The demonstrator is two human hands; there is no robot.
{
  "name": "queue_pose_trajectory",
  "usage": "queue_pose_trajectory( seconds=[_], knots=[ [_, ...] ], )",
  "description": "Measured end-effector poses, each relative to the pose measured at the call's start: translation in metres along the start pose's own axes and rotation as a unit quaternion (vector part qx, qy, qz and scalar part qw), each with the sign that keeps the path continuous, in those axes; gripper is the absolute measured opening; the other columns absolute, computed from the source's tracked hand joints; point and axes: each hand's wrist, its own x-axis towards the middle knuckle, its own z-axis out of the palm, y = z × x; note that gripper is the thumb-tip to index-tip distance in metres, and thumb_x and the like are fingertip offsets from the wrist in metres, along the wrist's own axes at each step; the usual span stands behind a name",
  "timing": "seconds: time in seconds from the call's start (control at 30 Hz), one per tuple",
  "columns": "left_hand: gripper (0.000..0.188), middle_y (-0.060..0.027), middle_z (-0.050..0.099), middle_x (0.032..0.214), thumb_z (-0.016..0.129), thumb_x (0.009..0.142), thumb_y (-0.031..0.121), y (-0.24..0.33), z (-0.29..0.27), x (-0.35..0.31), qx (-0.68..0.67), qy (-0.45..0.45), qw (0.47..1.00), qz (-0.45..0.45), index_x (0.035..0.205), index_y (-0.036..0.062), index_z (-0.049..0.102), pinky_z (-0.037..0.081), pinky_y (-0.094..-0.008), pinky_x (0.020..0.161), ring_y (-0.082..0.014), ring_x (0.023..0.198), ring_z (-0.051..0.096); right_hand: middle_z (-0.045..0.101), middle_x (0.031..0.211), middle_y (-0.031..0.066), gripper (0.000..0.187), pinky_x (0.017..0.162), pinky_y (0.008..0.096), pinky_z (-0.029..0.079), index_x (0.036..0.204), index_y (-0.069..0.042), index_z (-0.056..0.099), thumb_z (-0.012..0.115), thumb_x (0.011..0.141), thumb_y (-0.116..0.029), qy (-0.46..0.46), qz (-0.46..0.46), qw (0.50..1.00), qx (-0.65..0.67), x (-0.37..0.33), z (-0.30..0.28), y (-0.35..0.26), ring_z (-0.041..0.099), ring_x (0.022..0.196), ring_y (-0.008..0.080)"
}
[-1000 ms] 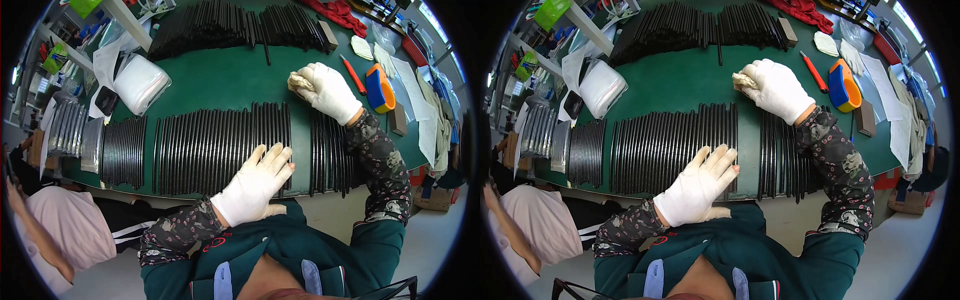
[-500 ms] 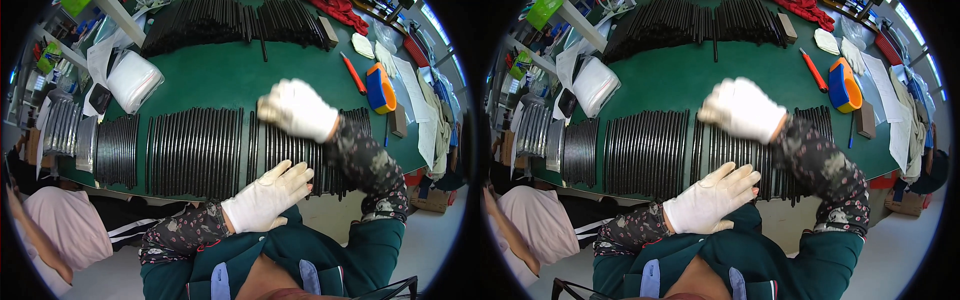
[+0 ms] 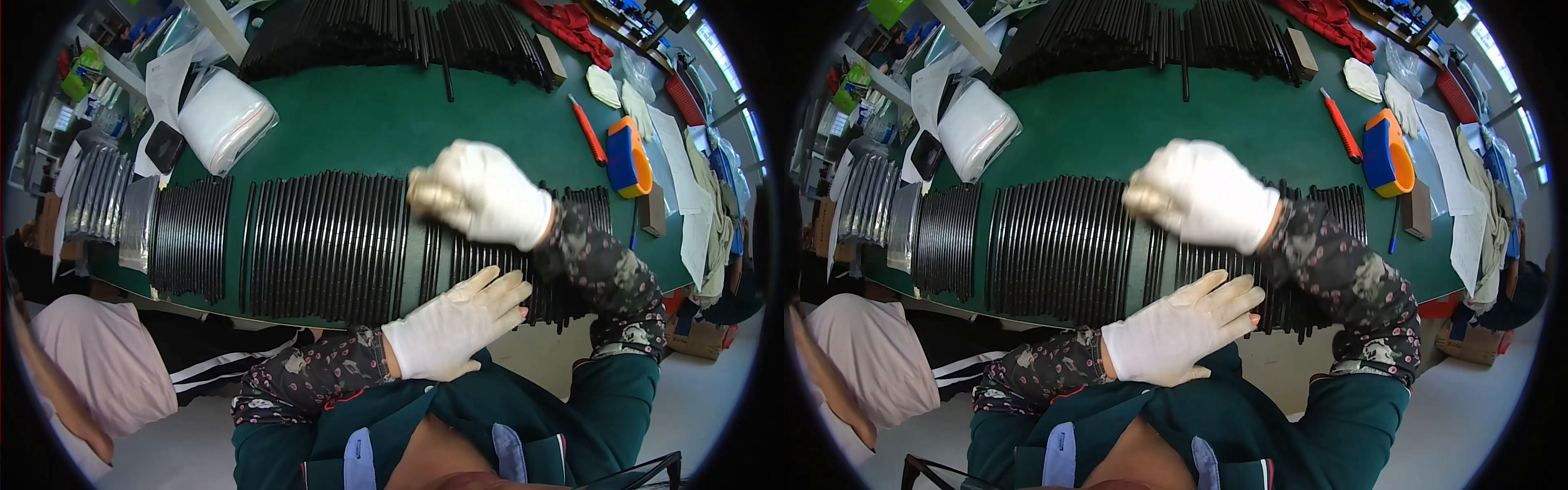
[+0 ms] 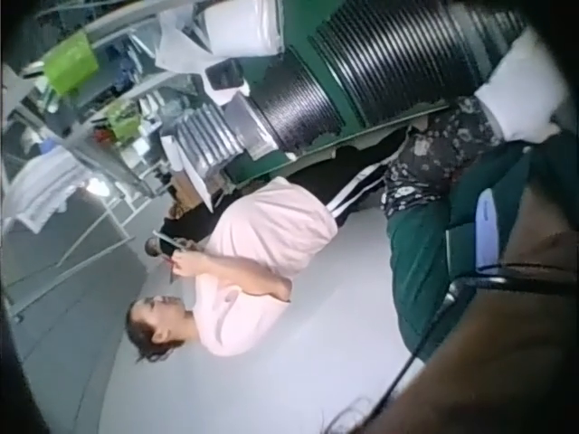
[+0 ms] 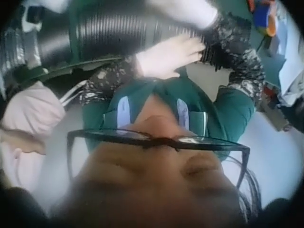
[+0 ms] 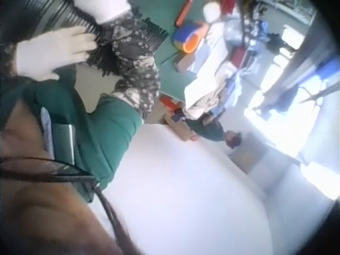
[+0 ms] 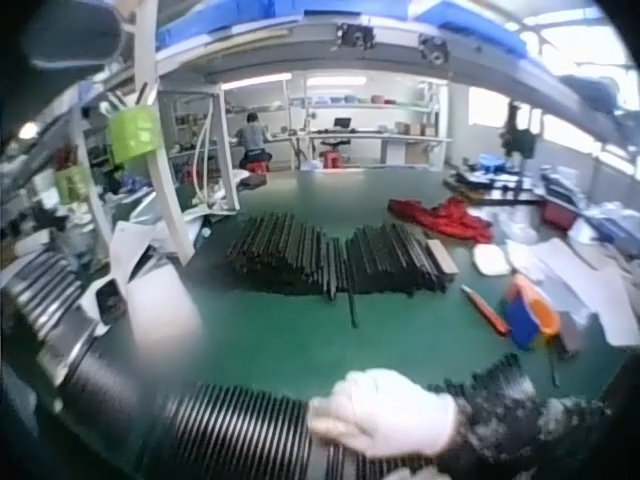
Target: The person is packaging black cylindrical rods into plastic bags, sealing them with tape, and wiping the rods with a cloth at a factory workbench.
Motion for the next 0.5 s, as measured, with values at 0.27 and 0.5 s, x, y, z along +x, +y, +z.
queue_pose_trajectory(
  seconds=[0.27,0.5],
  knots=[
    [0.074,-0.0149,0.040,0.140,0.073,0.070,0.036,0.000,0.005,-0.003,-0.001,0.026,1.000,0.006,0.132,0.0032,0.049,0.021,-0.0416,0.114,-0.0298,0.135,0.030,0.056,0.064,0.0053,0.027,0.058,0.0363,0.049,0.069,-0.011,0.059,0.060,0.087,-0.030,0.112,0.044,0.978,-0.168,0.010,0.014,0.031,0.058,0.064,0.0251],
    [0.076,-0.0165,0.040,0.139,0.075,0.068,0.037,0.006,0.001,-0.002,-0.004,0.028,1.000,0.002,0.130,0.0019,0.049,0.025,-0.0413,0.111,-0.0308,0.133,0.033,0.057,0.074,0.0027,0.021,0.063,0.0342,0.045,0.086,-0.012,0.061,0.061,0.084,-0.032,-0.032,-0.044,0.985,-0.166,0.013,0.013,-0.001,0.058,0.072,0.0196]
  ],
)
